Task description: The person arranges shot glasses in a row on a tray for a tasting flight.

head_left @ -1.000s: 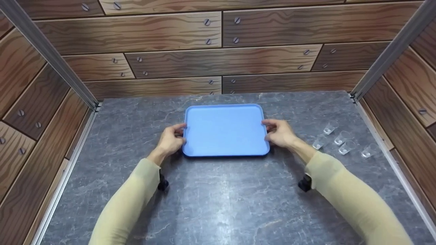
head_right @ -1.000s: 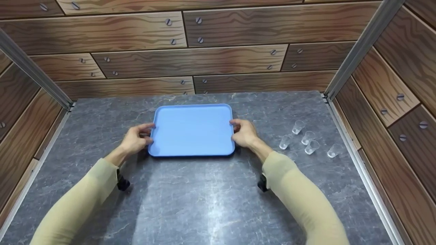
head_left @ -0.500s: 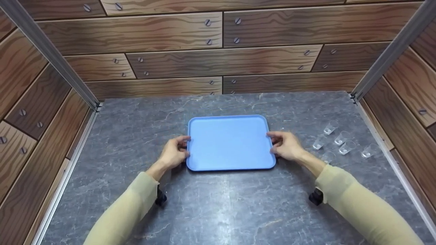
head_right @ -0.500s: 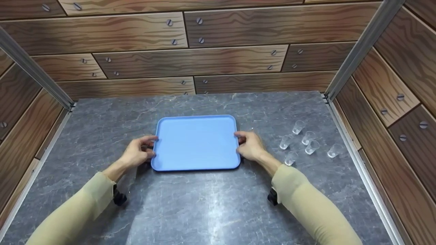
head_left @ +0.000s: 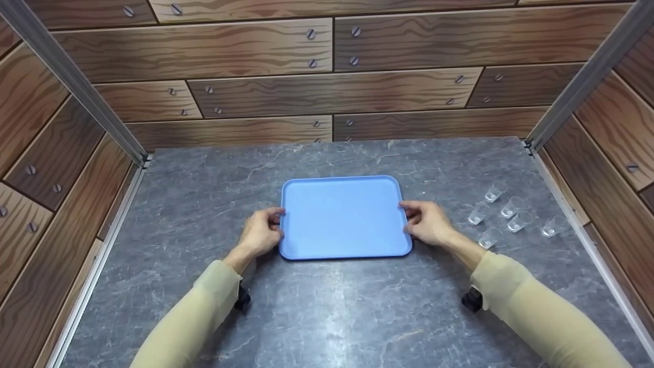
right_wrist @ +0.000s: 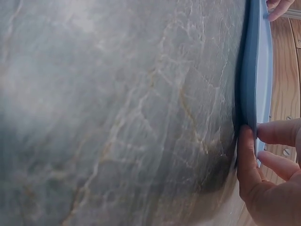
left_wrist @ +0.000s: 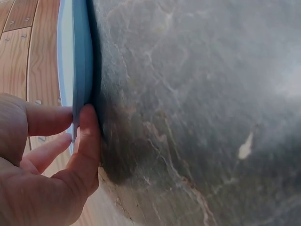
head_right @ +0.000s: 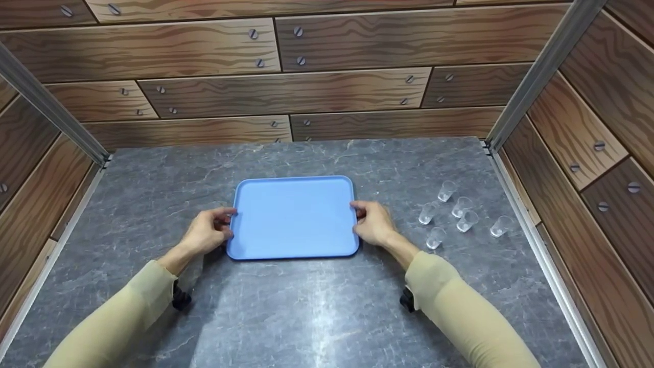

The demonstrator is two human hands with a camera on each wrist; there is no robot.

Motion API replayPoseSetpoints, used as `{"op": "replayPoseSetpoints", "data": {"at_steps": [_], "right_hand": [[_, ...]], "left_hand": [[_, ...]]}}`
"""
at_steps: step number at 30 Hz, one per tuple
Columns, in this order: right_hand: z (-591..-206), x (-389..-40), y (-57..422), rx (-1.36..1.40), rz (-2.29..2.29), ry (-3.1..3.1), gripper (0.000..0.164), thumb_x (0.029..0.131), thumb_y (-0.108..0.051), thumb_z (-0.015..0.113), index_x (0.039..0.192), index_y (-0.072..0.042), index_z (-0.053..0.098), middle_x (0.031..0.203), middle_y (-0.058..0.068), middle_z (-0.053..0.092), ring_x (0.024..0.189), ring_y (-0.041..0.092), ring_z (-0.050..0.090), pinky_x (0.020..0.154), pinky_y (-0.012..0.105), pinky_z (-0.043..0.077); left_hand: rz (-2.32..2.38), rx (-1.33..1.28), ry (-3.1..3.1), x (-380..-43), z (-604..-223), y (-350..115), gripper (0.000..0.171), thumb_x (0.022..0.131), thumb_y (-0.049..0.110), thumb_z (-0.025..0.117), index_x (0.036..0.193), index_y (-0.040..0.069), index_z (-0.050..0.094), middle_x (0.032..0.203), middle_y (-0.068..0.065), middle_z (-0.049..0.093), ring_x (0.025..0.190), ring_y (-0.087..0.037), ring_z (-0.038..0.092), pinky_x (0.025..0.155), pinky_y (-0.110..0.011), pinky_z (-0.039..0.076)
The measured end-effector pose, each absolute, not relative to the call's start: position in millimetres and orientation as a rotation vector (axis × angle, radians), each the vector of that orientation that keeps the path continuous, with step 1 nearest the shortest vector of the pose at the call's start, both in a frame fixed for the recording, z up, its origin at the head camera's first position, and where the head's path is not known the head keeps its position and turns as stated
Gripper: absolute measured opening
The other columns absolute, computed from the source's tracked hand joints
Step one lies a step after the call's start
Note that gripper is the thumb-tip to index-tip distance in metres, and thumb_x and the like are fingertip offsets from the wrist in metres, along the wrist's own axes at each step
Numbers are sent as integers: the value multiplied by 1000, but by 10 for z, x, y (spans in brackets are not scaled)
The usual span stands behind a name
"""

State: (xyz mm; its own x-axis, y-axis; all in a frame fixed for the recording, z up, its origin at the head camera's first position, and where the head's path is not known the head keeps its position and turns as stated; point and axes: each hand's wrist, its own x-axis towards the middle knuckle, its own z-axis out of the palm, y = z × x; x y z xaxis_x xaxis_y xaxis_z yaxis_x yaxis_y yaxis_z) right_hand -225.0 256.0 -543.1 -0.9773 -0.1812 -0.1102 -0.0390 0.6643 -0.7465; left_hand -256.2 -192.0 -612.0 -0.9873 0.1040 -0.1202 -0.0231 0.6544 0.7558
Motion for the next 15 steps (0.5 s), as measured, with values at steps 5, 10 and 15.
{"op": "replayPoseSetpoints", "data": {"at_steps": [5, 10, 15], "right_hand": [[-5436, -2229, 2562, -204, -1214, 2734, 59, 89, 7, 75, 148, 7, 67, 125, 29, 78, 104, 34, 79, 71, 12, 55], [-5408, -2201, 2587, -226, -1228, 2730, 54, 93, 6, 76, 146, 9, 68, 128, 30, 78, 104, 34, 81, 70, 11, 58], [-5299, -2151, 2695, -307, -1223, 2757, 49, 94, 5, 77, 142, 8, 71, 127, 29, 80, 104, 37, 83, 77, 13, 61]], "left_hand": [[1244, 58, 2725, -2562, -6112, -1923, 65, 80, -2, 74, 143, 14, 77, 109, -4, 79, 91, -11, 72, 79, -22, 60], [1279, 66, 2708, -2508, -6013, -1904, 64, 81, -5, 74, 143, 14, 77, 105, -2, 77, 89, -10, 71, 77, -21, 60], [1296, 56, 2668, -2488, -5998, -1902, 64, 83, -5, 74, 144, 13, 76, 108, -4, 77, 91, -11, 72, 79, -20, 61]]}}
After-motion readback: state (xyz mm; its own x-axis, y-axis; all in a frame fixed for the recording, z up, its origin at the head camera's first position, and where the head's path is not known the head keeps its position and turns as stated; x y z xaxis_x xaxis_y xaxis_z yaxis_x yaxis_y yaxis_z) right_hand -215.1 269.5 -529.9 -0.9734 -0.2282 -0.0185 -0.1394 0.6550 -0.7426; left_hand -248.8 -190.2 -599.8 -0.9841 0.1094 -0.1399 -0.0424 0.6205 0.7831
